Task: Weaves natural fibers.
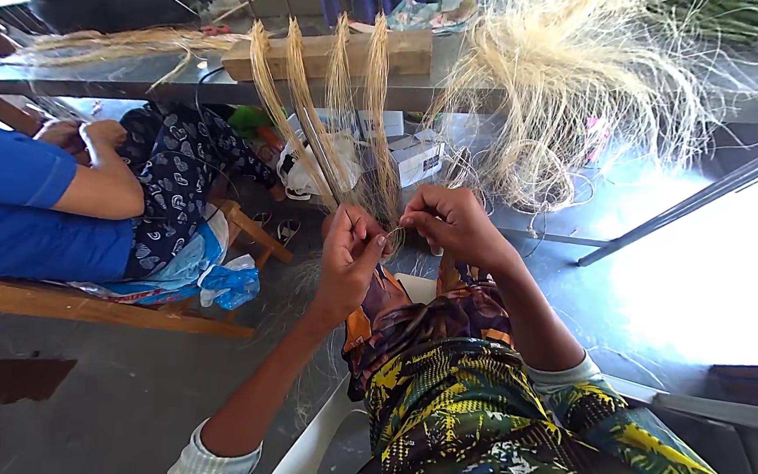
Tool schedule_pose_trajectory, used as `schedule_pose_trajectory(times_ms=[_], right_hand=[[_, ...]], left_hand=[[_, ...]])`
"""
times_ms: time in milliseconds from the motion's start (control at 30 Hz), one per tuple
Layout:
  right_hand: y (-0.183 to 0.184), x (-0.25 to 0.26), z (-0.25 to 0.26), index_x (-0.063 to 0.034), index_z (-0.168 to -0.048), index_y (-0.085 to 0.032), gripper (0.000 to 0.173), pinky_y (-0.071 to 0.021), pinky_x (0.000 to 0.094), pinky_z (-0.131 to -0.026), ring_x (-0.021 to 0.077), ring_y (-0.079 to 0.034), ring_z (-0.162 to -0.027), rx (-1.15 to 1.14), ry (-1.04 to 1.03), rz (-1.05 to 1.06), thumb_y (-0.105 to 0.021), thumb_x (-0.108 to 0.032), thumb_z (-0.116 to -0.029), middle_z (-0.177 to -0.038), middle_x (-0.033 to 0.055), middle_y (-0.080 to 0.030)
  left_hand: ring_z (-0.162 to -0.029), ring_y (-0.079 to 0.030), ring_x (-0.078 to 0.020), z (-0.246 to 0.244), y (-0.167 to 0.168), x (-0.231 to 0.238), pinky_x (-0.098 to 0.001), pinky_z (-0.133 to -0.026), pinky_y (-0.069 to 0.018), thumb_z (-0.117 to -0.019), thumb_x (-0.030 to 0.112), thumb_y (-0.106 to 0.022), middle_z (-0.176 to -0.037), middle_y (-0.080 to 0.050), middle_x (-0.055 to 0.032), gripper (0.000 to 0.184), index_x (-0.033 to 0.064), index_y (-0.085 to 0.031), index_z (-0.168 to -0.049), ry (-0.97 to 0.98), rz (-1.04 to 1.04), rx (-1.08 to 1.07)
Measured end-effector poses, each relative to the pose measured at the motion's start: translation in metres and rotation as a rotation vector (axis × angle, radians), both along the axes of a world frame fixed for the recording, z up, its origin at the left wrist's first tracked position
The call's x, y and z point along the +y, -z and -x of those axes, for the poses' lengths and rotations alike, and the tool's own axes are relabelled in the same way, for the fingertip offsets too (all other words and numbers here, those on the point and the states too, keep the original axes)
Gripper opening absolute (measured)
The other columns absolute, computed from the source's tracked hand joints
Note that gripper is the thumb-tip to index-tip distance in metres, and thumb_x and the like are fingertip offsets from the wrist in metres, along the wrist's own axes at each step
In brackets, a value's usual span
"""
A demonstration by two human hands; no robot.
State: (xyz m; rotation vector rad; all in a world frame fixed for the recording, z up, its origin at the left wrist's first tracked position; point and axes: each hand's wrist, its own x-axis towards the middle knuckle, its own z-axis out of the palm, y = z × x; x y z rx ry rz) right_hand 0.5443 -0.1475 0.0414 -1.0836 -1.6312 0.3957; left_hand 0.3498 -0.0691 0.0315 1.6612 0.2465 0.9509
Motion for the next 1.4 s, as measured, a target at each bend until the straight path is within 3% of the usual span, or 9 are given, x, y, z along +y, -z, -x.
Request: schedule_pose_trajectory(times_ms=[133, 233, 400, 567, 767, 933, 1067, 1233, 1400], right_hand=[[-0.007, -0.002, -0.015, -0.004, -0.09, -0.063, 0.014, -0.0426, 0.0169, -0.048, 0.0036, -0.05, -0.055, -0.16, -0.058, 0.021, -0.063, -0.013, -0.1016, -0.069, 0.0001, -0.057], [-0.012, -0.004, -0.021, -0.0048, -0.09, -0.064, 0.013, -0.0469, 0.0173, -0.054, 0.0032, -0.054, -0.061, -0.26, -0.062, -0.046, -0.064, -0.013, -0.1006, -0.073, -0.0002, -0.059], [-0.014, -0.012, -0.015, 0.0034, -0.105, -0.063, 0.012, -0.0545, 0.0224, -0.071, 0.0089, -0.062, -0.08, -0.134, 0.239, -0.364, -0.058, -0.007, -0.1014, -0.094, 0.0088, -0.063], [0.003, -0.014, 0.002, 0.0032, -0.108, -0.066, 0.02, -0.0544, 0.0214, -0.064, 0.0064, -0.061, -0.075, 0.029, 0.147, -0.225, -0.06, -0.014, -0.0996, -0.092, 0.0057, -0.066], [0.006, -0.008, 0.021, 0.0017, -0.1, -0.065, 0.007, -0.0541, 0.0177, -0.056, 0.0036, -0.061, -0.064, 0.216, 0.034, -0.171, -0.063, -0.004, -0.0967, -0.082, 0.0036, -0.066], [0.008, -0.007, 0.021, 0.0016, -0.099, -0.063, 0.006, -0.0554, 0.0179, -0.057, 0.0039, -0.061, -0.063, 0.239, 0.024, -0.165, -0.06, -0.003, -0.0993, -0.081, 0.0037, -0.064], [0.008, -0.007, 0.021, 0.0021, -0.098, -0.064, 0.004, -0.0561, 0.018, -0.059, 0.0038, -0.062, -0.065, 0.258, 0.01, -0.18, -0.062, -0.001, -0.0974, -0.083, 0.0041, -0.065], [0.009, -0.006, 0.023, 0.0025, -0.096, -0.065, 0.002, -0.0556, 0.0172, -0.059, 0.003, -0.062, -0.065, 0.257, -0.016, -0.207, -0.065, 0.0, -0.0955, -0.082, 0.0037, -0.067], [0.01, -0.005, 0.022, 0.0023, -0.097, -0.063, 0.003, -0.0537, 0.0163, -0.057, 0.0025, -0.06, -0.064, 0.226, -0.012, -0.171, -0.063, 0.0, -0.0968, -0.082, 0.0039, -0.065]], left_hand=[[-0.078, -0.061, -0.0067, 0.002, -0.001, -0.001, -0.0235, -0.074, -0.0571, -0.0945, -0.006, -0.054, -0.088, -0.055, 0.0034, 0.026, 0.0174, -0.042, -0.095, -0.001, -0.007, 0.015], [-0.078, -0.06, -0.0064, 0.002, -0.002, -0.004, -0.0225, -0.071, -0.0562, -0.0943, -0.005, -0.054, -0.09, -0.055, 0.0029, 0.025, 0.0168, -0.042, -0.095, -0.012, -0.045, 0.04], [-0.082, -0.059, -0.0047, 0.005, -0.006, -0.008, -0.0206, -0.073, -0.0564, -0.0941, -0.006, -0.054, -0.096, -0.053, 0.0027, 0.026, 0.0167, -0.042, -0.094, -0.045, -0.084, 0.012], [-0.084, -0.059, -0.0042, 0.007, -0.012, -0.011, -0.0198, -0.072, -0.0557, -0.095, -0.004, -0.054, -0.098, -0.053, 0.0028, 0.024, 0.0171, -0.042, -0.094, -0.092, -0.192, -0.004], [-0.084, -0.059, -0.0036, 0.004, -0.011, -0.015, -0.0195, -0.072, -0.0554, -0.0924, -0.003, -0.058, -0.097, -0.054, 0.0033, 0.024, 0.0168, -0.045, -0.095, -0.129, -0.225, -0.01], [-0.085, -0.063, -0.0054, 0.005, -0.011, -0.016, -0.0224, -0.075, -0.057, -0.0985, 0.003, -0.054, -0.098, -0.059, 0.0035, 0.015, 0.0143, -0.052, -0.109, -0.111, -0.176, 0.022], [-0.093, -0.065, -0.0079, 0.005, -0.018, -0.013, -0.0263, -0.084, -0.0568, -0.1046, 0.015, -0.044, -0.107, -0.064, -0.0001, 0.028, 0.0058, -0.057, -0.127, -0.017, -0.094, 0.09], [-0.079, -0.065, -0.0061, 0.0, -0.018, -0.014, -0.0218, -0.075, -0.0565, -0.1037, 0.008, -0.051, -0.088, -0.066, 0.0008, 0.014, 0.0066, -0.064, -0.103, 0.015, -0.048, 0.109], [-0.074, -0.064, -0.0064, 0.001, -0.017, -0.012, -0.0212, -0.071, -0.0569, -0.104, 0.006, -0.05, -0.086, -0.065, 0.0002, 0.014, 0.0073, -0.063, -0.102, 0.044, -0.04, 0.08]])
